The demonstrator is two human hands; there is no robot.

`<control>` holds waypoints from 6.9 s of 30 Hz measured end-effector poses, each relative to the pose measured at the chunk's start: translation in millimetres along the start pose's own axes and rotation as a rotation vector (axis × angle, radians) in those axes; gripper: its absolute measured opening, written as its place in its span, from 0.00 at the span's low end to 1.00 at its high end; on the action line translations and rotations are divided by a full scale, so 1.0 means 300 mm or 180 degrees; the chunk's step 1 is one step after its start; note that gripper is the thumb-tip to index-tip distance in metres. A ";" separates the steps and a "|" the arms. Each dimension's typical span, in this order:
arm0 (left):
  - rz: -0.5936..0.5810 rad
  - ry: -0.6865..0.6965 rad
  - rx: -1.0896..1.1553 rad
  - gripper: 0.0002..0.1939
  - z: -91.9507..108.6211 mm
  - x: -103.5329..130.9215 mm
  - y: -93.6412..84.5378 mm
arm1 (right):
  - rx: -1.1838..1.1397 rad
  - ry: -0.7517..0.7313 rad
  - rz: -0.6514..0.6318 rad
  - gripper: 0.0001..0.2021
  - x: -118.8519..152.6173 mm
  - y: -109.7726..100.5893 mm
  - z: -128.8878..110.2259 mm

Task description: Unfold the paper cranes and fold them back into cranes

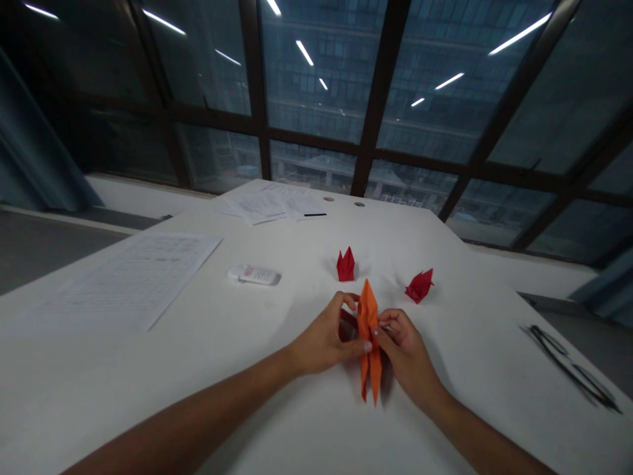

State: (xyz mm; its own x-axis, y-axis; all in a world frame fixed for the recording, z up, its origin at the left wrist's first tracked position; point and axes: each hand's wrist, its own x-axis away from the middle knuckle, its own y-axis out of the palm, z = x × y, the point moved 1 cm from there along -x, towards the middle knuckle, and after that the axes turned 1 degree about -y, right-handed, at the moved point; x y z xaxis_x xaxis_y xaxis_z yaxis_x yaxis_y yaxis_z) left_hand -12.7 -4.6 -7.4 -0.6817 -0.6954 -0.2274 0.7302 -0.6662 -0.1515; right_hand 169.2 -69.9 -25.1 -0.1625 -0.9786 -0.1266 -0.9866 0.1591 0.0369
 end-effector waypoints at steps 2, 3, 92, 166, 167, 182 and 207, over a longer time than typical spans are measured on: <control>0.0094 0.0202 -0.0496 0.19 0.006 0.000 0.005 | -0.0008 -0.0055 0.0104 0.16 -0.002 -0.003 0.003; 0.0104 0.0264 -0.0704 0.16 0.008 -0.002 0.007 | -0.0019 -0.0076 0.0140 0.16 -0.002 -0.004 0.005; 0.0488 -0.0093 -0.0450 0.20 -0.025 -0.024 -0.021 | -0.0290 -0.0085 -0.0380 0.23 -0.004 0.005 0.017; -0.0244 -0.0526 0.1648 0.32 -0.016 -0.028 -0.078 | -0.0901 0.0248 -0.0891 0.12 -0.034 -0.023 0.018; -0.0261 -0.0525 0.1702 0.32 -0.019 -0.029 -0.078 | -0.0884 0.0239 -0.0883 0.12 -0.035 -0.022 0.019; -0.0038 -0.0467 0.2064 0.23 -0.063 -0.044 -0.070 | -0.0443 0.0018 -0.0620 0.10 -0.033 -0.011 0.027; -0.0417 -0.0520 0.1683 0.18 -0.038 -0.032 -0.072 | 0.0706 -0.0270 -0.0437 0.09 -0.007 0.022 0.013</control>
State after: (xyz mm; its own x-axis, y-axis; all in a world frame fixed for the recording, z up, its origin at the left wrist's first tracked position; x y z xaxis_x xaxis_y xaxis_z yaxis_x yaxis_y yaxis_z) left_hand -21.4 19.5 -12.9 -0.7940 -0.6024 -0.0812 0.5451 -0.7648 0.3434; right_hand 162.8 -66.1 -28.4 -0.0186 -0.9799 -0.1984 -0.9773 0.0597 -0.2031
